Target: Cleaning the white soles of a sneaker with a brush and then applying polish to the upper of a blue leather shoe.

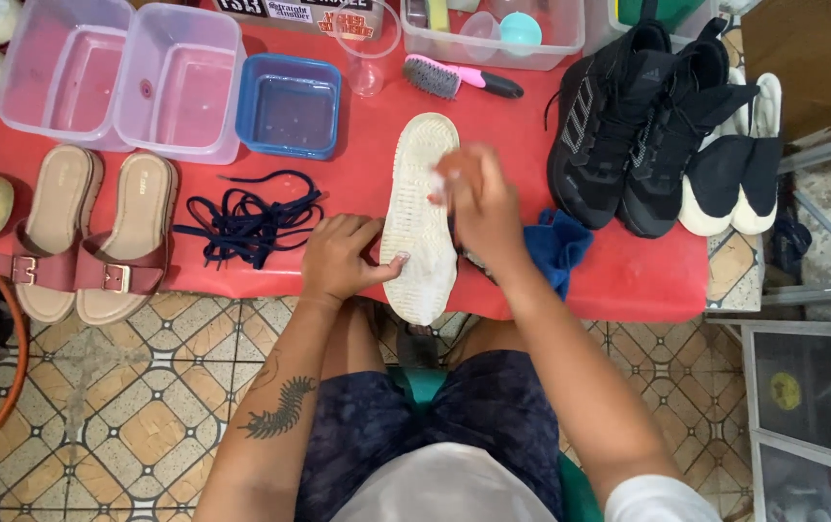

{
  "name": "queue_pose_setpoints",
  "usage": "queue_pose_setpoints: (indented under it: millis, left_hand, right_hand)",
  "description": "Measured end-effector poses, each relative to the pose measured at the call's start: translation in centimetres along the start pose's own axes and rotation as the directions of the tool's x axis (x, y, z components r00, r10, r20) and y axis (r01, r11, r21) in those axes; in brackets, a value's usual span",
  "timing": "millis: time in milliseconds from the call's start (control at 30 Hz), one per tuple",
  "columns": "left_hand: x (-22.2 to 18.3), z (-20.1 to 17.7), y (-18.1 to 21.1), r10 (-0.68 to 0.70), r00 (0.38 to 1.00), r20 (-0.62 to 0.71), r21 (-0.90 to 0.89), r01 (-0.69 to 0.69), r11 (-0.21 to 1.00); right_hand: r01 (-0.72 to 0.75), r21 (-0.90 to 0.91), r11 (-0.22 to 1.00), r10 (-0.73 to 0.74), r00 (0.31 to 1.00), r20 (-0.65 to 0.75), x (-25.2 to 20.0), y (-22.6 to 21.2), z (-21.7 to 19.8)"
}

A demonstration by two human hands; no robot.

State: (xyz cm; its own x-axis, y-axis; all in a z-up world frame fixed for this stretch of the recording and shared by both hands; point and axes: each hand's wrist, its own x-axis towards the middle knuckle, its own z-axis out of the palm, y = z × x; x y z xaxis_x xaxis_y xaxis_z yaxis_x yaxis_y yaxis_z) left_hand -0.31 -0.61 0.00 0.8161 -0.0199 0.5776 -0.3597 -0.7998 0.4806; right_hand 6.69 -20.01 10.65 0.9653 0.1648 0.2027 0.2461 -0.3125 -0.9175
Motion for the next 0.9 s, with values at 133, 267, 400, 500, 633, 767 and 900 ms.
queue_pose_setpoints:
  millis: [133, 267, 400, 500, 633, 767, 900]
  left_hand:
    - [0.0, 0.0, 0.0, -0.012, 1.000, 0.019, 0.010, 0.012, 1.000]
    - [0.0, 0.2, -0.1, 0.002, 1.000, 0.010, -0.004, -0.001, 1.000]
    - [-0.2, 0.5, -0.6, 0.029, 0.999, -0.023, -0.035, -0.030, 0.999]
    - [-1.1, 1.7, -1.8, 0.055, 0.998, -0.032, 0.016, -0.054, 0.998]
    - [-0.7, 1.2, -1.5, 0.076, 0.996, -0.038, 0.019, -0.075, 0.997]
    - [-0.6, 1.0, -1.3, 0.055, 0.998, -0.034, -0.006, -0.055, 0.998]
    - [-0.2, 0.7, -0.6, 0.047, 0.998, -0.045, -0.006, -0.047, 0.999]
  right_hand:
    - [0.327, -0.155, 0.932, -0.334, 0.942, -0.021, 4.2, 2.7, 1.2]
    - [0.625, -0.366, 0.690, -0.552, 0.781, 0.292, 7.4, 8.1, 4.0]
    - [0.694, -0.378, 0.613, -0.540, 0.717, 0.441, 4.5, 7.2, 4.0]
    - [0.763, -0.285, 0.580, -0.633, 0.642, 0.432, 0.6, 3.2, 2.7]
    - [0.693, -0.246, 0.678, -0.561, 0.704, 0.436, -2.6, 4.3, 1.8]
    - [0.469, -0.107, 0.877, -0.349, 0.772, 0.531, -3.9, 2.6, 0.0]
    - [0.221, -0.102, 0.970, -0.176, 0.927, 0.332, -2.1, 1.0, -2.1]
